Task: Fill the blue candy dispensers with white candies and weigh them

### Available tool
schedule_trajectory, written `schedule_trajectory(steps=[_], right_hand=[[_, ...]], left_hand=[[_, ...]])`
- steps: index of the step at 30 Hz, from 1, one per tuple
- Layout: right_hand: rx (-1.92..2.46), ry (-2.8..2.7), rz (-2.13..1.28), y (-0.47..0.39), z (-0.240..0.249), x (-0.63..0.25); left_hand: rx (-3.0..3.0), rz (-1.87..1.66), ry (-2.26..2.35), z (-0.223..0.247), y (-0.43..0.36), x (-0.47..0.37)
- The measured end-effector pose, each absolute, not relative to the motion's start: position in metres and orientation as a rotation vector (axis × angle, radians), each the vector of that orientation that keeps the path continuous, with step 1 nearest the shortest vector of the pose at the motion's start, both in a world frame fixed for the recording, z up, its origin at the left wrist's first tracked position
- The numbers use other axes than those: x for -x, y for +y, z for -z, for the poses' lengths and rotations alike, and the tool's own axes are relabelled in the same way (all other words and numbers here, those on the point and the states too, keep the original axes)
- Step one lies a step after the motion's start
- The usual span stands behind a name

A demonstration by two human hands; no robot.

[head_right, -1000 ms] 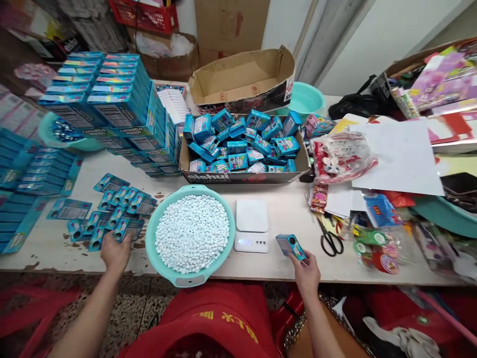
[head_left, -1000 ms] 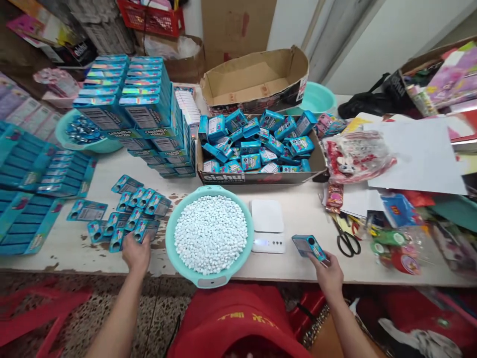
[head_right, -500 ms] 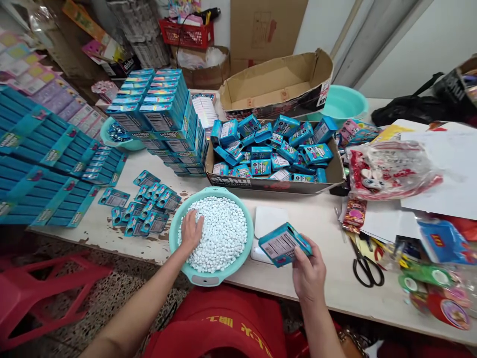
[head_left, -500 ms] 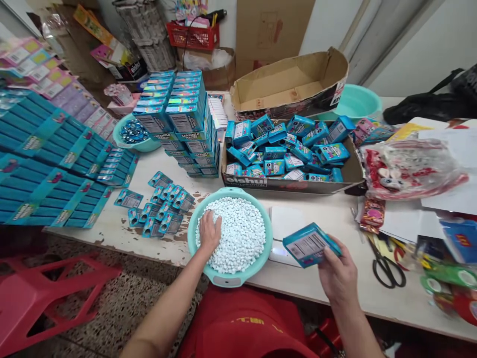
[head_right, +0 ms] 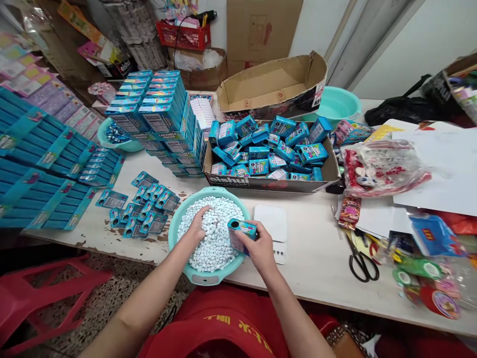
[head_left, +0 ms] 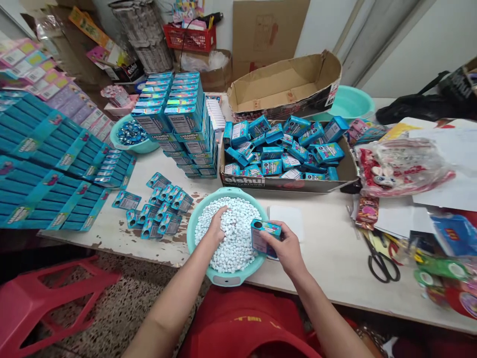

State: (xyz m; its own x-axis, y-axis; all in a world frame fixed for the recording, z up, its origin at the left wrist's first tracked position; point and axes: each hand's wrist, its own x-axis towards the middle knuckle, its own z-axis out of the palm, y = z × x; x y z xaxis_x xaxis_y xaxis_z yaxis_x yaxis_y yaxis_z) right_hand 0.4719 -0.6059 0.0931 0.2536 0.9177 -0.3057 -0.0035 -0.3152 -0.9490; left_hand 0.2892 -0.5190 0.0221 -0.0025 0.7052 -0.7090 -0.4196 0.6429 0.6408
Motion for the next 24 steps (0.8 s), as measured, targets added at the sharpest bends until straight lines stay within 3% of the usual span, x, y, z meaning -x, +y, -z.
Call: schedule_trajectory(steps=[4,10,16,24], right_hand=[[1.63,-1.323,-0.94,-0.606,-0.097,-0.462],[1.553,-1.611,-0.809,-0.601,-0.101,-0.436],[1.539,-1.667,-0.775,-0.595,-0.103,-0.425],[1.542,-1.616,-0.785,-0.594,-0.104,-0.426]], left_hand=[[-0.046,-0.963,1.085,-0.058,-0.524,-0.289],[-0.188,-1.17,0.923,-0.113,-0.54,-0.301],[-0.376,-1.369,0.911,-0.119,-0.541,-0.308],[-0.453,-1.355,1.089,-0.121,-0.536,-0.311]])
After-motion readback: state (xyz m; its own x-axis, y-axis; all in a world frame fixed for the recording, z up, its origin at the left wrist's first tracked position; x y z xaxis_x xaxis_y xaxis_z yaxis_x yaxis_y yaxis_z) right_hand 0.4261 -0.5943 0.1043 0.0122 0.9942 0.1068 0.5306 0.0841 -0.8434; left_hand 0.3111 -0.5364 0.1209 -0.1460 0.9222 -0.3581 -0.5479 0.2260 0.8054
